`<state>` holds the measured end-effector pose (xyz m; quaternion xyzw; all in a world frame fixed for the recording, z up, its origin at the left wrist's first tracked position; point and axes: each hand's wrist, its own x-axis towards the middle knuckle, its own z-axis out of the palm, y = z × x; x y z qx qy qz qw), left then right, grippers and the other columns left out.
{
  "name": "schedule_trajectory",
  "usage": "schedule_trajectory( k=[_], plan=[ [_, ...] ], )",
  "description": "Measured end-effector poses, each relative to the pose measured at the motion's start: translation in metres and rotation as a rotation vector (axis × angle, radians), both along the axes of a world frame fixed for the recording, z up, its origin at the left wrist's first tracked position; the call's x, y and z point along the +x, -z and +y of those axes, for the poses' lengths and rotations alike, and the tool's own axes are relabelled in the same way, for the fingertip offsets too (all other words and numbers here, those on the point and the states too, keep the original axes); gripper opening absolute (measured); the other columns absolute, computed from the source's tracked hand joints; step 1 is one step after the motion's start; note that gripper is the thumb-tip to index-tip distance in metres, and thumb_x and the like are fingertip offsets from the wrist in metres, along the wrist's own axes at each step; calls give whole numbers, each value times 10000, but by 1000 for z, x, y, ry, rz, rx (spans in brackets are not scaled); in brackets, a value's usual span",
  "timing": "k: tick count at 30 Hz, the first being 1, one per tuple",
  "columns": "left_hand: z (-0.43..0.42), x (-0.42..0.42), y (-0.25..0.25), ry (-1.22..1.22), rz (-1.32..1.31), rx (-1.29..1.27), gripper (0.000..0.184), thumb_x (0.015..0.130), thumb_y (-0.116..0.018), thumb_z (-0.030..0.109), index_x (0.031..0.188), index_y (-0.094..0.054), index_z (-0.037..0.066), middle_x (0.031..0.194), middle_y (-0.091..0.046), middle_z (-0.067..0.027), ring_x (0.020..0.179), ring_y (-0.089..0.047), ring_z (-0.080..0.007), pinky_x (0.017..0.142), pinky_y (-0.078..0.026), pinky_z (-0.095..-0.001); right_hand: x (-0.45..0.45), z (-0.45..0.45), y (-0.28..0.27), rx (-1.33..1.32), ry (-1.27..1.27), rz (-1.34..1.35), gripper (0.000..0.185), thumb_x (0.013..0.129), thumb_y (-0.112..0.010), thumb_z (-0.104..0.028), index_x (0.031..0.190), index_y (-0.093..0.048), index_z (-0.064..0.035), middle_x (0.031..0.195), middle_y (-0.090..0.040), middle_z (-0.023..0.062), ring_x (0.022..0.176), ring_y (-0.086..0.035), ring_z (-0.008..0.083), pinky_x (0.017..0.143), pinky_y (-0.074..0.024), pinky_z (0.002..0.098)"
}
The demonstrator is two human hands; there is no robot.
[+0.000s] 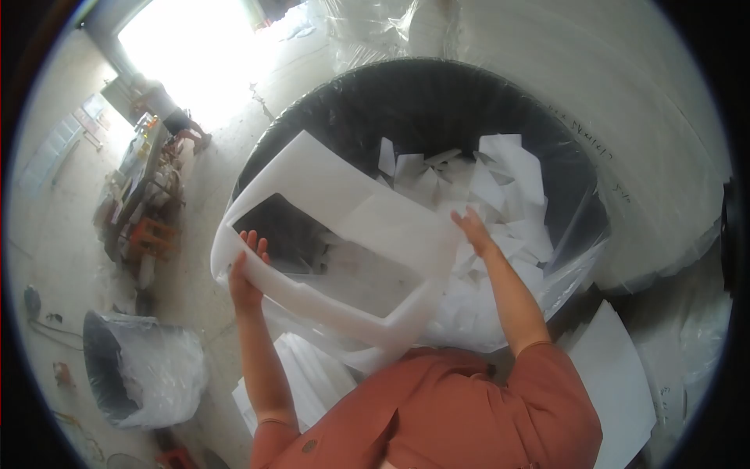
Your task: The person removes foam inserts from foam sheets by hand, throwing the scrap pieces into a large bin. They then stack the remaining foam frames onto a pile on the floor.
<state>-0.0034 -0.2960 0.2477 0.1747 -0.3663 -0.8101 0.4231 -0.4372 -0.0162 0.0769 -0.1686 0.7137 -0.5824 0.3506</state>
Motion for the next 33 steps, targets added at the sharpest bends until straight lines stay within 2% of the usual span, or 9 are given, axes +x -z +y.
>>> schedule_trajectory(
  k=[3,6,11,15,18,21,24,27,33],
  plan=[
    [-26,5,7,15,24,125,545,910,-578,116,1403,-371,11,1360,-492,-156,1235,-507,-310,939,-518,-392,62,10,32,-315,-86,-642,893,881,-679,-410,1496,-165,-15,1413,-420,198,1264,-473,298,1004,-440,451],
    [-48,-5,20,-224,-306,207,657,883,-661,213,1378,-347,-83,1309,-499,-239,1216,-519,-311,940,-513,-369,98,7,68,-457,101,-722,503,947,-591,-312,1351,-429,-60,1265,-575,97,1162,-562,241,996,-466,422],
    [-19,-32,77,-944,-1135,-687,955,823,-741,427,1375,-259,-185,1405,-349,-342,1327,-379,-405,1107,-329,-438,128,34,39,-487,183,-948,372,960,-567,-201,1285,-496,-34,1223,-588,90,1096,-587,248,923,-504,400],
    [108,-76,115,-389,-1090,-395,933,840,-726,390,1429,-222,-130,1471,-297,-304,1379,-312,-384,1148,-242,-403,158,53,31,-438,214,-970,310,971,-539,-168,1254,-528,-41,1193,-605,83,1061,-599,236,923,-499,387],
    [178,-89,131,41,-931,229,809,796,-773,334,1344,-369,-102,1335,-473,-243,1180,-525,-296,937,-469,-397,179,56,24,-455,226,-1038,363,950,-589,-196,1267,-514,-37,1176,-614,73,1043,-603,236,917,-499,381],
    [204,-86,135,352,-684,290,655,780,-780,266,1259,-486,-72,1179,-591,-189,998,-602,-242,759,-516,-388,180,55,25,-50,228,-678,550,893,-674,-273,1338,-457,-32,1291,-550,134,1184,-527,312,1006,-431,443],
    [200,-85,140,350,-849,105,530,773,-763,210,1187,-557,-50,1070,-637,-154,903,-613,-218,708,-508,-378,178,53,-18,82,132,991,681,836,-735,-276,1388,-425,-27,1423,-416,194,1332,-375,358,1071,-357,451],
    [201,-85,135,281,-755,-11,574,769,-752,207,1225,-516,-49,1113,-621,-174,967,-598,-209,718,-504,-349,173,41,-60,-110,-515,1090,852,752,-802,-268,1435,-357,-18,1486,-303,234,1397,-252,401,1094,-322,464],
    [192,-61,118,537,-637,-90,877,754,-762,224,1445,-284,-28,1176,-586,-180,1103,-547,-215,771,-503,-350,184,11,-42,-185,-606,314,772,730,-785,-201,1394,-431,-29,1398,-456,211,1303,-431,396,1073,-352,482]
  ],
)
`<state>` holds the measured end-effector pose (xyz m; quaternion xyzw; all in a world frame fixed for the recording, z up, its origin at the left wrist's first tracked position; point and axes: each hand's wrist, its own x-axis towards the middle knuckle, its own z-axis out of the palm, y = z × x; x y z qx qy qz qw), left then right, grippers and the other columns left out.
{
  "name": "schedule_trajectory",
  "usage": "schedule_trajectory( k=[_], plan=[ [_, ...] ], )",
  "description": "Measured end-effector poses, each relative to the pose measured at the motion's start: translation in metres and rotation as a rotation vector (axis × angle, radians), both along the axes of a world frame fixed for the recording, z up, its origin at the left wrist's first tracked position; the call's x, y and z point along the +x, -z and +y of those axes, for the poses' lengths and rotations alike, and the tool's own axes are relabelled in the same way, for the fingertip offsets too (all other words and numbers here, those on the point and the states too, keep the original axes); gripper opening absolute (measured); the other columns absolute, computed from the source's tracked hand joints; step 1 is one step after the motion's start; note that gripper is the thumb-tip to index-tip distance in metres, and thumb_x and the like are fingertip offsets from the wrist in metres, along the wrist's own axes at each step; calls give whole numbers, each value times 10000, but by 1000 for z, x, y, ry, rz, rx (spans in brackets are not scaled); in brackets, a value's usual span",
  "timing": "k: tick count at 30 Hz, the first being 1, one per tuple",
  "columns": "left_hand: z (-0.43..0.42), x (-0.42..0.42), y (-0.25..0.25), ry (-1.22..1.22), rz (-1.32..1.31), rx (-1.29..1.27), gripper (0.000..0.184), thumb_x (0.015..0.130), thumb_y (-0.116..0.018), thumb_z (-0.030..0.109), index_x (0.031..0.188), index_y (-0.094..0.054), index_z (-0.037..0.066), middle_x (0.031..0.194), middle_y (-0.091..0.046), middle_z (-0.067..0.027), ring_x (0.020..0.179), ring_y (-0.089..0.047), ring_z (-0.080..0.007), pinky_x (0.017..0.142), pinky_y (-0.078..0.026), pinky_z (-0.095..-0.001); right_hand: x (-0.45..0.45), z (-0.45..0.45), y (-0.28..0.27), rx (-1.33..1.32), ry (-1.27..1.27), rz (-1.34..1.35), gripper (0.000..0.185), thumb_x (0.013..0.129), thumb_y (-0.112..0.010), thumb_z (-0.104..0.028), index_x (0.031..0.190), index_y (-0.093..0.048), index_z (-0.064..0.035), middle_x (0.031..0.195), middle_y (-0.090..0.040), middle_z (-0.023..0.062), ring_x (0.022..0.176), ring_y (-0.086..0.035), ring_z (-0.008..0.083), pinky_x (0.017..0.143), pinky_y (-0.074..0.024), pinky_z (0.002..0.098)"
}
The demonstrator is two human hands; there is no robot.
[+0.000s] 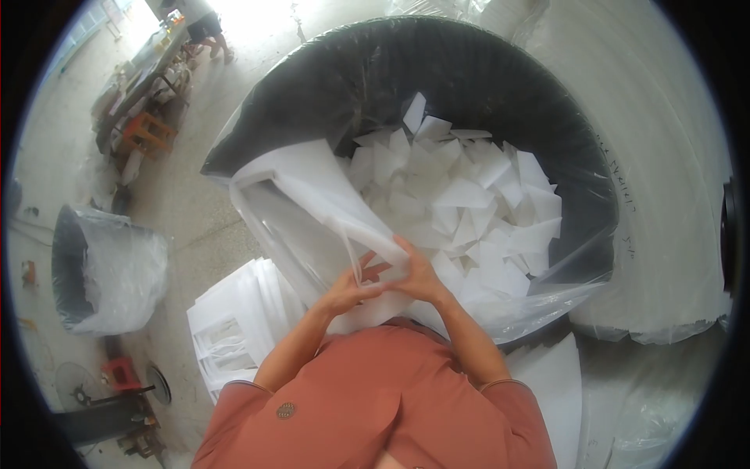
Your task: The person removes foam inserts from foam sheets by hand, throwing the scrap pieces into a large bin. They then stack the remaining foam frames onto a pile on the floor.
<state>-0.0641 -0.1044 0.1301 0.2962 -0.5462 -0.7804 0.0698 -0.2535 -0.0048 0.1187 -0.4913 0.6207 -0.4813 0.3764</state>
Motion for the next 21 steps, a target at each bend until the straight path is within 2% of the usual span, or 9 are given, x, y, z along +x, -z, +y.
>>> schedule_trajectory(
  k=[1,4,6,7,10,13,16,19,21],
  plan=[
    [-1,6,7,38,63,-44,879,803,-724,213,1490,-219,-1,1238,-553,-162,1114,-553,-238,806,-509,-357,0,-4,7,-44,26,131,717,730,-770,-175,1361,-463,-25,1364,-485,210,1271,-461,393,1061,-369,476],
    [-9,20,26,-31,50,56,742,857,-667,168,1460,-267,5,1298,-514,-165,1138,-553,-255,838,-519,-381,3,-12,13,-169,79,503,574,721,-717,-83,1264,-548,-5,1280,-553,207,1196,-526,394,1036,-406,458],
    [-29,16,23,-374,28,258,658,859,-645,114,1421,-319,14,1266,-555,-154,1158,-557,-252,867,-509,-398,11,-11,2,-234,89,726,508,701,-669,0,1202,-585,17,1251,-573,206,1176,-533,404,1035,-412,445],
    [-40,13,20,-547,18,363,618,861,-635,87,1402,-345,19,1249,-576,-149,1167,-559,-251,882,-504,-406,15,-11,-2,-256,99,692,516,694,-657,8,1204,-585,15,1249,-574,207,1173,-536,401,1035,-412,449],
    [-69,10,8,-518,172,270,511,863,-576,28,1339,-392,8,1183,-594,-135,1081,-607,-252,829,-536,-410,20,-11,-9,-304,98,625,529,681,-637,18,1208,-587,12,1242,-578,207,1166,-542,398,1035,-411,455],
    [-86,21,-2,-356,193,255,494,833,-561,-14,1307,-421,5,1126,-610,-116,956,-637,-228,747,-551,-382,11,-9,-12,-316,60,643,519,690,-659,-5,1204,-587,11,1240,-579,196,1172,-538,394,1036,-407,462],
    [-98,37,12,-244,101,141,447,816,-561,-17,1252,-468,3,1069,-628,-107,885,-635,-207,713,-548,-371,9,-4,-15,-310,30,661,517,699,-690,-36,1202,-581,10,1244,-574,180,1194,-527,380,1045,-397,477],
    [-116,60,50,-143,270,317,368,815,-562,1,1181,-527,13,1039,-636,-115,888,-630,-196,722,-544,-369,14,1,-16,-296,27,646,519,694,-690,-31,1200,-584,9,1241,-577,179,1195,-529,376,1049,-392,476],
    [-110,58,42,-247,383,535,299,852,-573,62,1147,-549,19,1013,-636,-109,867,-625,-194,696,-525,-351,19,1,-15,-297,20,737,521,688,-693,-28,1197,-588,7,1242,-578,178,1192,-535,371,1051,-390,476]
  ],
)
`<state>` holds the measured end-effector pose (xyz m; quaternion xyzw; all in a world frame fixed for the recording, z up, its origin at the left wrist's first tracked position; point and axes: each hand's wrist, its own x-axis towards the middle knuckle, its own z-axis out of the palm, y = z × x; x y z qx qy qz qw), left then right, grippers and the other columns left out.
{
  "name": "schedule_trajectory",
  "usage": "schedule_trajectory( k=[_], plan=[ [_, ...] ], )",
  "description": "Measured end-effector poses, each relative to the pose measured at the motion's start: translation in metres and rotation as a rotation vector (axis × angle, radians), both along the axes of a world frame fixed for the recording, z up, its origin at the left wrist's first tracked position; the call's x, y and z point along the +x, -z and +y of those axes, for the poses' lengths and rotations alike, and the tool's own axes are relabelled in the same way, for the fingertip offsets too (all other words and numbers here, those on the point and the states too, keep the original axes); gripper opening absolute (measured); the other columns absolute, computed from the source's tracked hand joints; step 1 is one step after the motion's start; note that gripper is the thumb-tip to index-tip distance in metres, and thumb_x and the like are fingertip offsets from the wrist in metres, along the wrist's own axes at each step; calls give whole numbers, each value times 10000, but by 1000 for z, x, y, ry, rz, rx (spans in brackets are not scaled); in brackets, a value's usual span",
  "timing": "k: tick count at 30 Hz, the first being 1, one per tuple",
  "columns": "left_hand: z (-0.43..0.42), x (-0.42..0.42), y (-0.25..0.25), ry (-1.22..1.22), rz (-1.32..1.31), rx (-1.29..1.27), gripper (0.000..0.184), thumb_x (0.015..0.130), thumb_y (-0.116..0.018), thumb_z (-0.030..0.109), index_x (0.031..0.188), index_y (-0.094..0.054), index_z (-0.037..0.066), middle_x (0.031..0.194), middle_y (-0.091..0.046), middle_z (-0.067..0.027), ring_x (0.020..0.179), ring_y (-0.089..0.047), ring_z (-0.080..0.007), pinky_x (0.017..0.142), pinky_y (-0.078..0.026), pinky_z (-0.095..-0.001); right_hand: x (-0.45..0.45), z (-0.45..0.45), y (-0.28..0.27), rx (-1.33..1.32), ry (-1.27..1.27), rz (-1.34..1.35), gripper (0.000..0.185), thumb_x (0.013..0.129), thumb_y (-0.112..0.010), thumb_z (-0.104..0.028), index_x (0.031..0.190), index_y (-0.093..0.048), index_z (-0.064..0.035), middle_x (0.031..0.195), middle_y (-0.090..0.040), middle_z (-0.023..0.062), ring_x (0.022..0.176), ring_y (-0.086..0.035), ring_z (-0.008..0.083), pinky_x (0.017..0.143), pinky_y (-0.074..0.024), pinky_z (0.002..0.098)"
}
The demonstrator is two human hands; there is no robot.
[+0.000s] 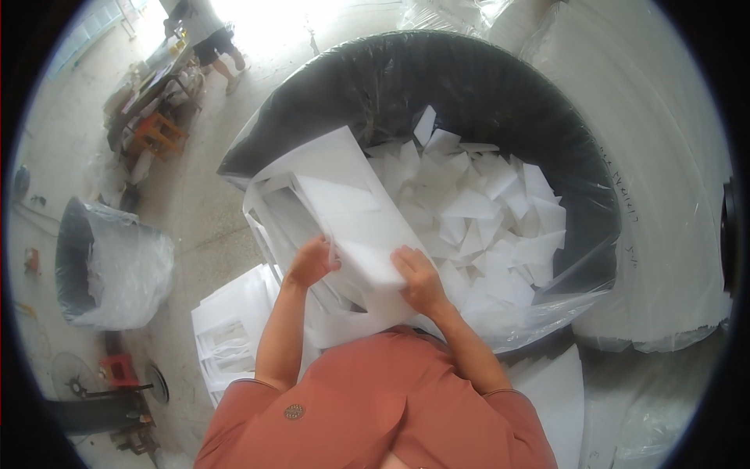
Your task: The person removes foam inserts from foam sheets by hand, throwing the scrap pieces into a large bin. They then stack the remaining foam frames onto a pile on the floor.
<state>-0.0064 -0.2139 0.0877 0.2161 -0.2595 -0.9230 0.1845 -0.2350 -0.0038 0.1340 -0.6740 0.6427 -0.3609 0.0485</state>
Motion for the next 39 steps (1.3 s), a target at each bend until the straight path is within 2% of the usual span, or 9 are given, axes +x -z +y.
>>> schedule_trajectory(
  k=[6,9,12,16,18,21,33,38,39],
  plan=[
    [9,-35,-9,-328,-530,-60,309,945,-574,242,1138,-557,2,1022,-635,-114,883,-608,-213,595,-428,-286,6,3,-16,-73,-203,-198,494,737,-716,-37,1206,-575,32,1214,-600,198,1162,-564,344,1052,-385,461],
    [-5,-17,2,-257,-590,-147,364,920,-622,266,1157,-545,0,1030,-636,-118,798,-630,-224,446,-368,-274,-12,11,-14,60,301,-962,459,833,-708,-121,1239,-567,39,1207,-600,225,1127,-567,320,999,-409,435],
    [19,-32,-10,-409,-643,-190,385,897,-658,286,1146,-542,16,977,-641,-109,706,-620,-213,413,-344,-273,-93,-8,72,-115,200,-1345,811,816,-744,-251,1444,-317,35,1401,-427,227,1298,-402,375,1079,-319,480],
    [35,-56,-13,-397,-711,-253,412,879,-683,329,1106,-553,10,877,-633,-96,618,-589,-175,419,-364,-275,-78,-20,6,-43,408,-914,1136,661,-855,-281,1498,-147,17,1553,-150,245,1439,-145,426,1161,-158,513],
    [55,-73,-24,-315,-688,-316,420,880,-681,351,1078,-561,0,819,-624,-84,568,-566,-153,415,-367,-272,-24,-23,-48,-12,117,-141,1107,617,-869,-225,1485,-218,-3,1528,-211,250,1435,-163,422,1157,-166,526],
    [84,-86,-61,-169,-636,-430,427,902,-651,374,1080,-555,-2,742,-606,-71,487,-520,-131,404,-356,-260,9,-50,-39,138,41,284,900,670,-793,-122,1434,-333,-3,1449,-340,269,1377,-287,447,1126,-256,520],
    [9,-61,-44,-323,-138,5,459,920,-604,457,1216,-508,119,1055,-610,-61,832,-603,-173,599,-458,-257,16,-68,-44,-61,-32,187,555,663,-660,32,1208,-554,44,1211,-571,272,1124,-536,462,951,-450,490],
    [-12,-49,-31,-477,-356,-93,508,894,-652,439,1170,-490,44,1000,-573,-75,688,-542,-165,511,-388,-277,-22,-54,-73,423,-233,-662,509,743,-694,-1,1231,-555,28,1171,-630,150,1074,-608,266,908,-491,386],
    [-11,-49,-32,-505,-383,-88,524,887,-661,441,1158,-484,29,979,-569,-78,667,-526,-160,494,-369,-280,-22,-49,-95,190,-165,-1020,471,806,-691,-74,1246,-549,16,1183,-616,121,1052,-600,205,879,-498,358]
  ],
)
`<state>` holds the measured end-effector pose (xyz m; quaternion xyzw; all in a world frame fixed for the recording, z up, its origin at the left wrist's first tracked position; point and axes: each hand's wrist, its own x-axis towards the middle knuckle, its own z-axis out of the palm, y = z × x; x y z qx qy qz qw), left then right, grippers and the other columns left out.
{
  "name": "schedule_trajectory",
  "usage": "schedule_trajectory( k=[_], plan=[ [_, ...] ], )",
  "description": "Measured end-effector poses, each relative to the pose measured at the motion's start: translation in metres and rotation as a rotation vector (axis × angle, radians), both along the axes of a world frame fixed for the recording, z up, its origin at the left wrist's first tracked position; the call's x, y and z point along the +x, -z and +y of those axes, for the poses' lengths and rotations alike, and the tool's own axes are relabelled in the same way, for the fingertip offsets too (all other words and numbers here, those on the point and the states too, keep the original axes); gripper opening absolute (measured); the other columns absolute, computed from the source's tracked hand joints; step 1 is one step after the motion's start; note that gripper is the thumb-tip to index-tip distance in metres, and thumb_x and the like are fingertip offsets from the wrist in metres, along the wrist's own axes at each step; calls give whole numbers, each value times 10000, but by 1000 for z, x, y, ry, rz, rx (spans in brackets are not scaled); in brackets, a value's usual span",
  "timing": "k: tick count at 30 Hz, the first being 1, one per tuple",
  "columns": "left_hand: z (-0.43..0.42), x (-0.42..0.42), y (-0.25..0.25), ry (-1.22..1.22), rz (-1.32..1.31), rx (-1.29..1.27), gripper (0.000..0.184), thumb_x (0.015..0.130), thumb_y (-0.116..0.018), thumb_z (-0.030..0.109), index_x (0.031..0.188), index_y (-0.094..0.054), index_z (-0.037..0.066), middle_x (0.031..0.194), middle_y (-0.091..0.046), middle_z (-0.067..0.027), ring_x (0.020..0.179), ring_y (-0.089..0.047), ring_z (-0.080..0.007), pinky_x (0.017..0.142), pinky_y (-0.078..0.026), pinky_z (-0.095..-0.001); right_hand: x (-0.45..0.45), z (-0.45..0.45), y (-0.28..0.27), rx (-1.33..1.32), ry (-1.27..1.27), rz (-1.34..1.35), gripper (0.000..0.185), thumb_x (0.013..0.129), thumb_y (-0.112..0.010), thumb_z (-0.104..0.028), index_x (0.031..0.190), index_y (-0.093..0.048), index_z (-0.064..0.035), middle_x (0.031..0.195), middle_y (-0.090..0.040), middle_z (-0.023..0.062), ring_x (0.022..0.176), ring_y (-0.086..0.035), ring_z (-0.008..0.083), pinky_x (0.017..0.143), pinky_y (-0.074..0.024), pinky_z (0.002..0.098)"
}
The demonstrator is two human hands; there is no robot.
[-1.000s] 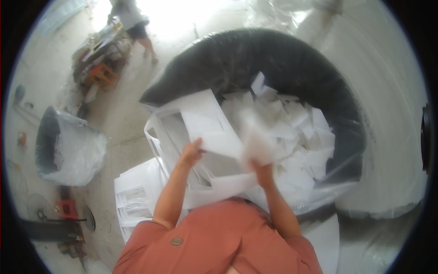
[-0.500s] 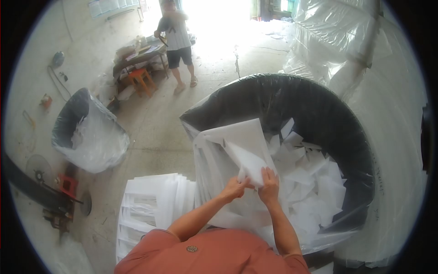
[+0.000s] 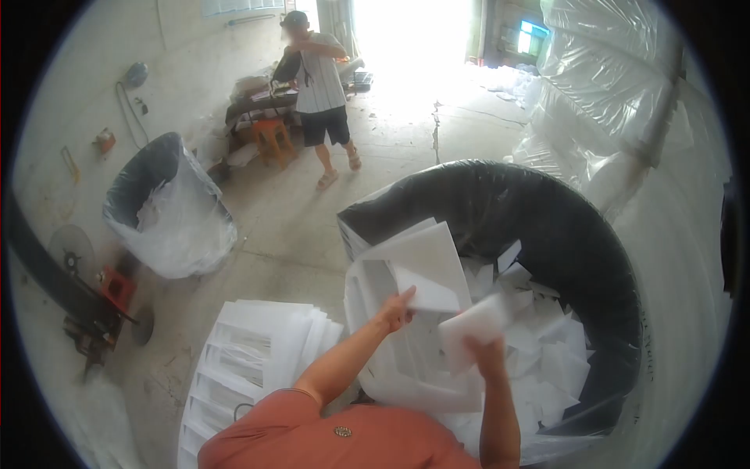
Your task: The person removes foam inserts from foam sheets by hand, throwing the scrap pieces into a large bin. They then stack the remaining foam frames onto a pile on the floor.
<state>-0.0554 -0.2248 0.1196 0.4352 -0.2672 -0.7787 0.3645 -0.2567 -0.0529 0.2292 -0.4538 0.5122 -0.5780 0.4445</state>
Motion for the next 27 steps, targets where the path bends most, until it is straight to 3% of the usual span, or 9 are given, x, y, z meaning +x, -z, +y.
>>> schedule_trajectory(
  k=[4,6,8,10,12,13,17,20,27],
  plan=[
    [18,-13,-16,-126,-143,-8,586,854,-700,458,1086,-474,-31,840,-548,-79,541,-474,-150,423,-325,-287,-103,-20,16,-61,364,-744,493,919,-659,-273,1253,-467,35,1176,-595,150,1075,-595,250,987,-459,375],
    [24,-23,-27,-146,-242,-44,582,854,-693,472,1047,-491,-39,795,-546,-86,491,-470,-155,400,-323,-295,-97,-24,22,41,516,-125,733,827,-760,-328,1355,-391,22,1309,-517,172,1213,-528,281,981,-436,388],
    [18,-38,-7,-115,-281,-110,581,896,-586,544,835,-525,-30,648,-512,-84,457,-484,-167,379,-342,-314,-45,-18,35,-173,569,862,1058,666,-870,-324,1461,-245,-12,1497,-291,222,1422,-256,354,1146,-212,476],
    [28,-48,-6,-36,-273,-96,627,920,-512,583,738,-518,-17,598,-494,-83,456,-493,-174,376,-352,-324,19,-9,-8,-141,127,1102,1173,587,-895,-211,1503,-183,-34,1562,-106,248,1473,-34,384,1174,-88,524],
    [50,-59,-13,84,-276,-164,659,955,-413,588,697,-504,-11,566,-472,-76,452,-484,-180,393,-384,-329,43,-24,6,-72,-118,1422,1057,637,-846,-194,1494,-242,-58,1556,-154,227,1466,-61,406,1148,-92,600],
    [60,-62,-15,140,-215,-170,655,960,-403,583,737,-518,-21,581,-475,-74,452,-483,-181,399,-393,-330,40,-39,35,-178,-30,1408,815,742,-740,-145,1450,-350,-46,1517,-279,216,1444,-158,422,1134,-152,603],
    [96,-61,-5,182,-233,-173,586,977,-408,539,986,-543,-32,646,-483,-66,476,-501,-177,453,-448,-327,-1,-71,72,-318,151,1402,517,774,-608,-32,1287,-552,-31,1296,-554,211,1306,-410,452,1082,-299,560],
    [108,-29,-32,425,-275,-272,511,974,-479,476,1183,-497,10,741,-501,-67,535,-547,-184,504,-487,-322,-16,-71,78,-272,95,1325,482,753,-608,-13,1234,-594,-29,1255,-583,198,1238,-477,448,1041,-359,538],
    [67,-7,-27,98,279,51,473,922,-629,395,1261,-508,88,1135,-592,-65,1003,-599,-207,828,-515,-362,18,-61,45,-368,113,1484,478,678,-605,-6,1156,-621,-22,1078,-610,177,1060,-552,430,858,-457,507]
  ],
)
